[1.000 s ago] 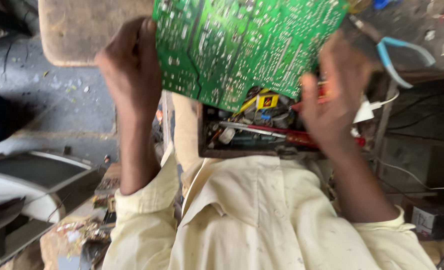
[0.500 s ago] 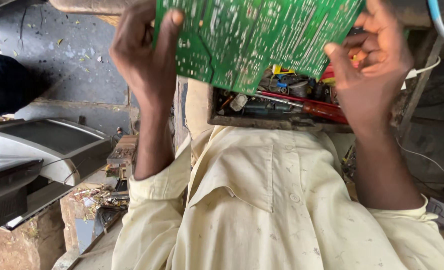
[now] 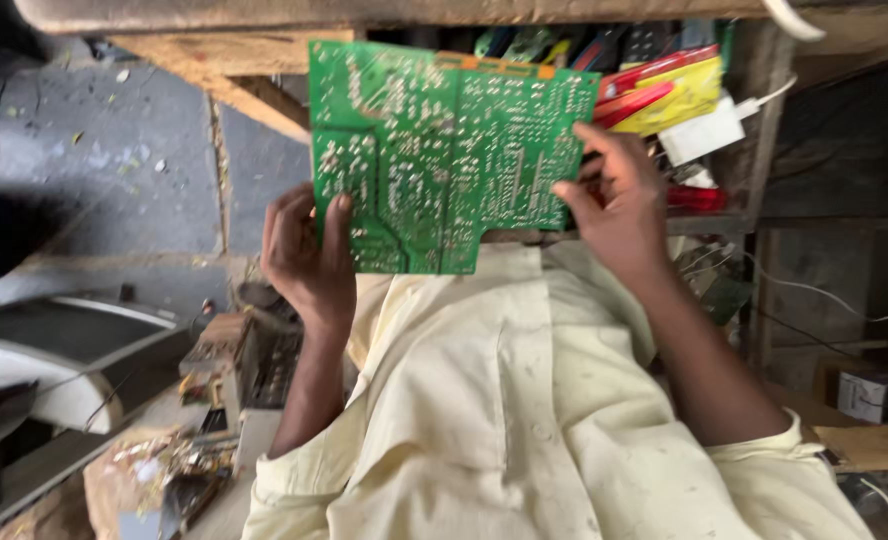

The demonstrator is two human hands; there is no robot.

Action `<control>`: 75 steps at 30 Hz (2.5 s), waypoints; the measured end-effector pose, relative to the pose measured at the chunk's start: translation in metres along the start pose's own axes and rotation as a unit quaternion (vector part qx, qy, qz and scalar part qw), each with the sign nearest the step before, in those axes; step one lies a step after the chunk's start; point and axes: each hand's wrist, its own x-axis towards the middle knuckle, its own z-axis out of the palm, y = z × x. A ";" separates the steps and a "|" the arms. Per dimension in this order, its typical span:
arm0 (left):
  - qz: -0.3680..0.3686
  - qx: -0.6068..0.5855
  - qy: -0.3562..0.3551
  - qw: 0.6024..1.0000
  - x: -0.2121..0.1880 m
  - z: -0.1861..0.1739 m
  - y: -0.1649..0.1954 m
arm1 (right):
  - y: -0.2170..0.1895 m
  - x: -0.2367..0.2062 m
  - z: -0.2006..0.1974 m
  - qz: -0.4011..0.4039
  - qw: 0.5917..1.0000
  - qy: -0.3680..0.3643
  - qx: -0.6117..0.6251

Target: The person uses a soldering iron and pliers to work on a small metal component, then flips a green circuit board and uses a yellow probe to test multiple points on the board. The person handles the board and tools throughout the clip.

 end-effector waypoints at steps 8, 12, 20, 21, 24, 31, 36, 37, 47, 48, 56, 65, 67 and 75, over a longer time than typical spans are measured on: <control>0.027 -0.054 0.049 0.997 -0.013 0.012 -0.022 | -0.004 0.003 -0.002 -0.022 0.999 0.015 0.037; 0.057 -0.061 0.054 0.995 0.001 0.020 -0.021 | -0.017 0.010 -0.004 -0.045 0.998 0.037 0.035; -0.041 -0.077 0.039 0.995 0.003 0.027 -0.030 | -0.015 0.001 -0.022 -0.111 0.978 0.077 -0.158; -0.044 -0.106 0.035 0.993 0.001 0.025 -0.033 | -0.013 -0.003 -0.026 -0.095 0.982 0.084 -0.138; -0.043 -0.138 0.024 0.989 -0.004 0.021 -0.043 | -0.002 -0.013 -0.047 -0.075 0.976 0.127 -0.163; 0.035 0.016 0.011 0.999 -0.005 0.012 -0.043 | 0.012 -0.031 -0.083 -0.034 0.964 0.152 -0.214; 0.256 0.181 -0.042 0.949 -0.008 -0.010 -0.027 | 0.000 -0.039 -0.077 -0.042 0.940 0.149 -0.303; 0.282 0.213 -0.075 0.932 -0.007 -0.015 -0.024 | -0.004 -0.038 -0.075 -0.030 0.943 0.150 -0.296; 0.323 0.308 -0.165 0.880 0.007 -0.040 -0.028 | -0.039 -0.022 -0.028 -0.074 0.955 0.057 -0.280; 0.332 0.300 -0.165 0.879 0.005 -0.040 -0.030 | -0.040 -0.019 -0.024 -0.077 0.956 0.045 -0.281; 0.389 0.267 -0.127 0.872 -0.002 -0.023 -0.028 | -0.055 -0.015 -0.016 -0.093 0.982 0.031 -0.160; 0.391 0.233 -0.040 0.890 0.017 -0.029 0.020 | -0.060 0.007 -0.048 -0.292 0.941 0.152 -0.080; 0.383 0.219 -0.019 0.897 0.028 -0.028 0.022 | -0.060 0.011 -0.047 -0.243 0.959 0.131 -0.060; 0.352 0.226 0.075 0.905 0.062 -0.024 0.007 | -0.027 0.005 -0.020 -0.141 0.955 -0.029 -0.258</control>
